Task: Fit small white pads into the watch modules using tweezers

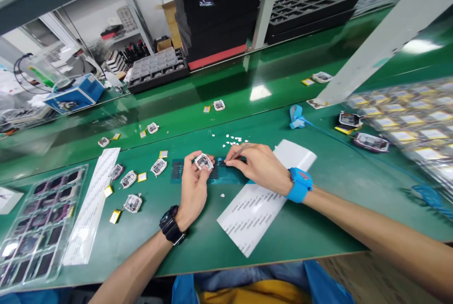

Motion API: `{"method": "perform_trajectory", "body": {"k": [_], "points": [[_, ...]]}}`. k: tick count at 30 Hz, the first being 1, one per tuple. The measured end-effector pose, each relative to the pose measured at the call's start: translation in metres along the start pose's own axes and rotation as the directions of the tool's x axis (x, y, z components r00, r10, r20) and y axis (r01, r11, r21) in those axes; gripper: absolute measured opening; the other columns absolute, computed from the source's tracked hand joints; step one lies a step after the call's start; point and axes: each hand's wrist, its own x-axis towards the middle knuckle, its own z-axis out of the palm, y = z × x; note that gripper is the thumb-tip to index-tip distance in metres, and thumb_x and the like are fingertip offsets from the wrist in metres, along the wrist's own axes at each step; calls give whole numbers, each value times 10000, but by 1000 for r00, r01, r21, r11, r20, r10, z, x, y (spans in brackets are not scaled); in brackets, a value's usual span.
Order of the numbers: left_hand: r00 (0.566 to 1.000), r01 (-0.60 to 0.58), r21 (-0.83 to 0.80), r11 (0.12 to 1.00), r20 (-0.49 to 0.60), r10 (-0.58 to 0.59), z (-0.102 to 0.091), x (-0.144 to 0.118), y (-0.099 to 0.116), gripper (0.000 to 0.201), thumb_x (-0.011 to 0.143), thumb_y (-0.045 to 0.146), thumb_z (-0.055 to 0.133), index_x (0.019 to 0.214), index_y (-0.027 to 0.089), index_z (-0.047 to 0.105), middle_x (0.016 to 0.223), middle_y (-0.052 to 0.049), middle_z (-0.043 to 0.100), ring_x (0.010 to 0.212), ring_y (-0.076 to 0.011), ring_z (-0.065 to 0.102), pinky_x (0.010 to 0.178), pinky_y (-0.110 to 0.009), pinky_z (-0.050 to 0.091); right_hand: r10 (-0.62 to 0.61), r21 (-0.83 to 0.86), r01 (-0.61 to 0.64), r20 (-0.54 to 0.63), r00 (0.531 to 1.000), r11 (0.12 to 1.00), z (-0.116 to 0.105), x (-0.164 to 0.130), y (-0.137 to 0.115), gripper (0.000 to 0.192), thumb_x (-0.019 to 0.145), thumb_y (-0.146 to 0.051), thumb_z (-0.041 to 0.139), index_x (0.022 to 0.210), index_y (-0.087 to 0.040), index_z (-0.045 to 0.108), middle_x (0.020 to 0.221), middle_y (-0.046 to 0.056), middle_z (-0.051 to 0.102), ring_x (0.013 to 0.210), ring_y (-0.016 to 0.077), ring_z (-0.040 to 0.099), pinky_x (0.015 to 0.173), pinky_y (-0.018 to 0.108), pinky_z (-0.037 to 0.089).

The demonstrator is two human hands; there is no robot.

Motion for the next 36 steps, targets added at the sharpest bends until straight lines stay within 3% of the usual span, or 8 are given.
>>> {"method": "perform_trajectory", "body": {"k": [3,8,14,20,25,29,33,36], "points": [[999,26,8,1000,21,-27,-1,-1,1,386,824,360,664,1122,218,462,1102,-94,692,1010,-191,671,927,-346,474,103,229,-99,-9,995,968,8,2,7,109,861,-226,585,755,-205,599,757,18,724,710,184,699,698,307,517],[991,132,-79,988,39,-129,-3,4,6,379,812,303,674,1112,223,458,1087,-78,699,972,-184,692,921,-345,493,225,598,-227,79,971,769,13,5,21,212,764,-360,678,745,-207,532,738,41,714,743,196,711,706,331,566],[981,192,-121,974,39,-188,-3,7,7,377,789,259,686,1096,228,468,1047,-63,712,974,-193,699,953,-384,483,213,644,-295,203,956,706,2,9,25,323,712,-442,744,726,-202,528,757,61,737,791,212,724,746,360,561],[985,174,-114,978,11,-174,-4,9,6,351,797,244,661,1093,231,472,1027,-54,720,968,-190,704,953,-395,486,63,649,-270,323,944,712,-5,6,25,344,735,-478,726,767,-196,533,714,58,745,784,222,726,815,408,542],[976,213,-133,968,75,-205,-5,9,19,395,789,206,655,1141,231,478,1003,-54,737,934,-192,714,896,-381,521,215,655,-242,124,969,716,-6,2,15,396,705,-530,735,793,-196,542,783,67,738,787,241,729,772,401,564],[960,233,-154,960,195,-202,-4,2,28,408,781,223,689,1160,218,536,1017,-69,740,954,-210,712,877,-363,535,174,656,-97,-53,983,748,-11,-4,-7,357,749,-520,719,802,-208,553,801,56,725,816,242,729,777,392,585],[903,342,-140,929,324,-283,-2,-6,30,352,794,242,688,1134,209,604,999,-69,739,927,-212,715,850,-355,553,82,608,-33,-54,995,794,-15,-13,-22,250,806,-443,692,793,-228,565,771,35,730,748,215,728,705,350,603],[880,386,-128,914,349,-323,-1,-8,30,322,788,242,685,1105,204,637,966,-65,739,910,-216,712,832,-367,564,55,549,-25,-38,998,835,-16,-17,-24,163,816,-366,676,803,-234,582,756,21,729,745,205,729,689,324,601]]}}
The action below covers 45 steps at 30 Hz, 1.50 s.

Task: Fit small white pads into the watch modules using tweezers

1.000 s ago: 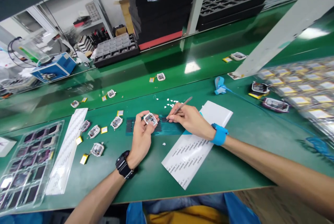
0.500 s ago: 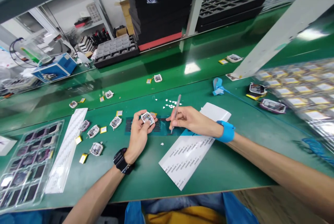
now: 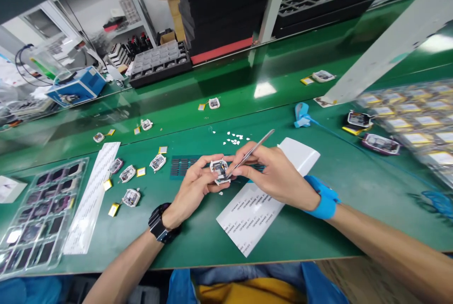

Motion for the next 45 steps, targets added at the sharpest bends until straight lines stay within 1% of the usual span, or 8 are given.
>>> {"method": "perform_trajectory", "body": {"k": [3,9,15,23,28,33,42,45], "points": [[1000,2,-8,1000,-15,-2,0,0,0,329,763,216,690,1089,203,648,934,-52,737,887,-206,705,822,-373,572,1,-46,1,27,1000,999,-1,-1,2,111,818,-332,660,809,-237,603,759,14,729,761,203,730,725,322,596],[1000,-12,-4,1000,1,12,0,0,-2,337,764,195,666,1101,199,647,1005,-59,735,876,-188,695,816,-363,579,-26,-88,30,47,999,996,-2,-2,4,129,846,-354,645,802,-233,633,770,10,730,763,190,732,724,300,582],[1000,-11,-11,1000,-4,11,0,0,-3,337,759,185,665,1096,194,650,984,-56,732,865,-174,692,799,-335,583,-16,-124,23,58,998,992,-2,-1,4,162,856,-377,625,786,-234,655,805,15,732,765,191,733,711,299,581],[1000,-10,4,1000,-10,10,0,0,-4,335,759,186,664,1093,205,649,1000,-57,725,883,-193,685,828,-382,575,1,-157,9,61,998,988,-1,-1,4,170,859,-386,625,779,-241,660,818,10,738,771,192,737,701,290,560],[1000,-17,1,1000,-8,17,1,0,-4,348,748,180,668,1095,196,642,1001,-58,727,850,-183,690,810,-371,581,-30,-176,39,51,998,984,-2,-1,5,157,873,-357,617,785,-234,659,809,1,739,753,181,739,717,287,537],[1000,-19,8,1000,-4,19,1,-1,-3,346,756,189,661,1101,197,635,1045,-66,724,886,-201,695,823,-381,577,-23,-201,29,34,999,979,-1,-2,6,198,882,-400,605,792,-233,662,805,15,747,786,207,741,704,310,525],[999,-50,13,999,-12,50,2,-1,-4,386,736,192,724,1108,198,619,986,-42,729,822,-151,688,775,-312,582,-26,-114,27,9,1000,993,3,-3,7,202,857,-407,643,790,-217,652,781,30,746,831,225,742,729,323,568],[997,-79,51,996,-1,79,2,-1,-5,439,709,169,767,1117,196,606,972,-30,721,812,-129,682,767,-281,579,-31,-11,32,45,999,999,2,-2,5,190,846,-396,660,820,-210,629,808,27,742,811,205,742,742,319,594]]}}
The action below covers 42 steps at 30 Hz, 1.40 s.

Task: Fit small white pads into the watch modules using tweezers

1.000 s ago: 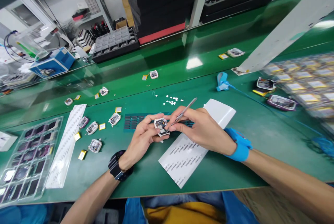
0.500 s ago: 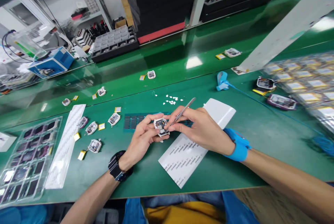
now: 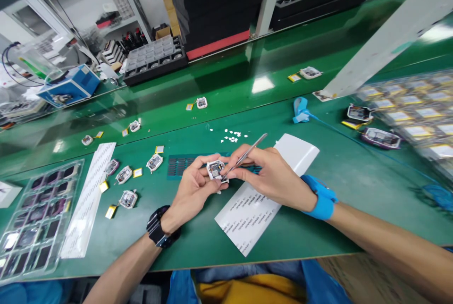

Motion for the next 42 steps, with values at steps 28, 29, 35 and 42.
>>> {"method": "perform_trajectory", "body": {"k": [28,29,35,42], "points": [[999,51,-73,996,2,-51,-1,-3,10,453,659,64,718,1081,194,618,933,-10,740,771,-105,694,727,-219,580,-134,49,135,-20,991,990,-2,-6,2,41,859,-244,658,853,-213,632,861,31,756,877,196,748,784,307,619],[998,59,-90,994,1,-59,-1,-3,11,450,652,61,706,1074,193,619,952,-16,742,780,-111,698,721,-219,580,-100,108,105,-43,994,989,-1,-7,1,66,854,-258,666,855,-210,620,854,33,754,862,194,750,779,311,622],[997,74,-144,987,6,-74,-2,-3,12,417,673,102,649,1081,183,624,905,-28,757,744,-133,707,728,-265,589,-102,91,112,-107,989,990,7,-10,2,76,841,-234,688,801,-213,627,842,46,767,1024,243,714,839,357,604],[998,66,-128,990,16,-64,-3,-4,11,411,695,117,695,1090,187,610,918,-36,752,777,-147,711,738,-275,579,-249,-26,249,-32,968,968,6,-6,5,93,843,-189,681,760,-223,658,841,26,785,1056,227,700,861,356,590]]}}
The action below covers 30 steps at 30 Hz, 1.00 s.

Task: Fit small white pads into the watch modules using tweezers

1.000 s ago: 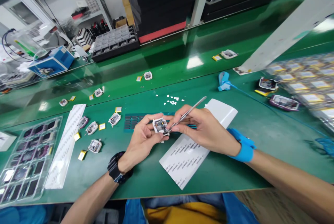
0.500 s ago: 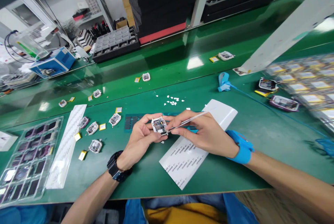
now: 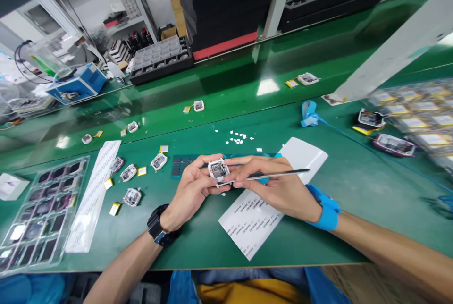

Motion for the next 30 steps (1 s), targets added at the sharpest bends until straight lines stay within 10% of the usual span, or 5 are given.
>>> {"method": "perform_trajectory", "body": {"k": [4,10,14,23,30], "points": [[999,-30,61,998,35,28,-2,-1,1,434,742,200,751,1140,196,580,1009,-69,733,850,-163,711,803,-305,564,30,17,-30,4,1000,999,-2,3,-4,84,846,-225,674,764,-241,677,868,22,783,1035,239,709,860,367,597],[963,-210,333,919,-91,254,-24,36,40,454,778,117,702,1184,205,517,1206,-79,606,942,-180,711,882,-333,551,310,76,-301,-316,897,950,-14,9,3,178,783,-401,726,804,-249,636,852,71,771,824,284,747,724,433,631],[794,-35,682,730,-425,435,-62,84,80,409,907,68,513,1288,185,418,1163,-91,629,917,-111,703,875,-282,551,304,-13,-314,-215,928,949,-19,14,16,250,771,-479,710,767,-230,683,835,77,756,732,263,739,607,381,623],[567,314,820,479,-567,598,-152,92,133,370,904,300,592,1240,151,550,1265,-119,576,1102,-246,596,906,-459,523,359,-68,-366,-98,928,928,-18,16,27,437,757,-622,656,791,-190,711,849,108,749,712,257,722,630,386,614],[669,380,837,394,-543,508,-179,63,169,367,908,350,583,1226,167,563,1234,-99,592,1050,-233,613,870,-441,536,327,-100,-334,-86,941,937,-18,17,25,417,792,-594,642,768,-183,707,835,105,750,649,227,705,580,353,592]]}}
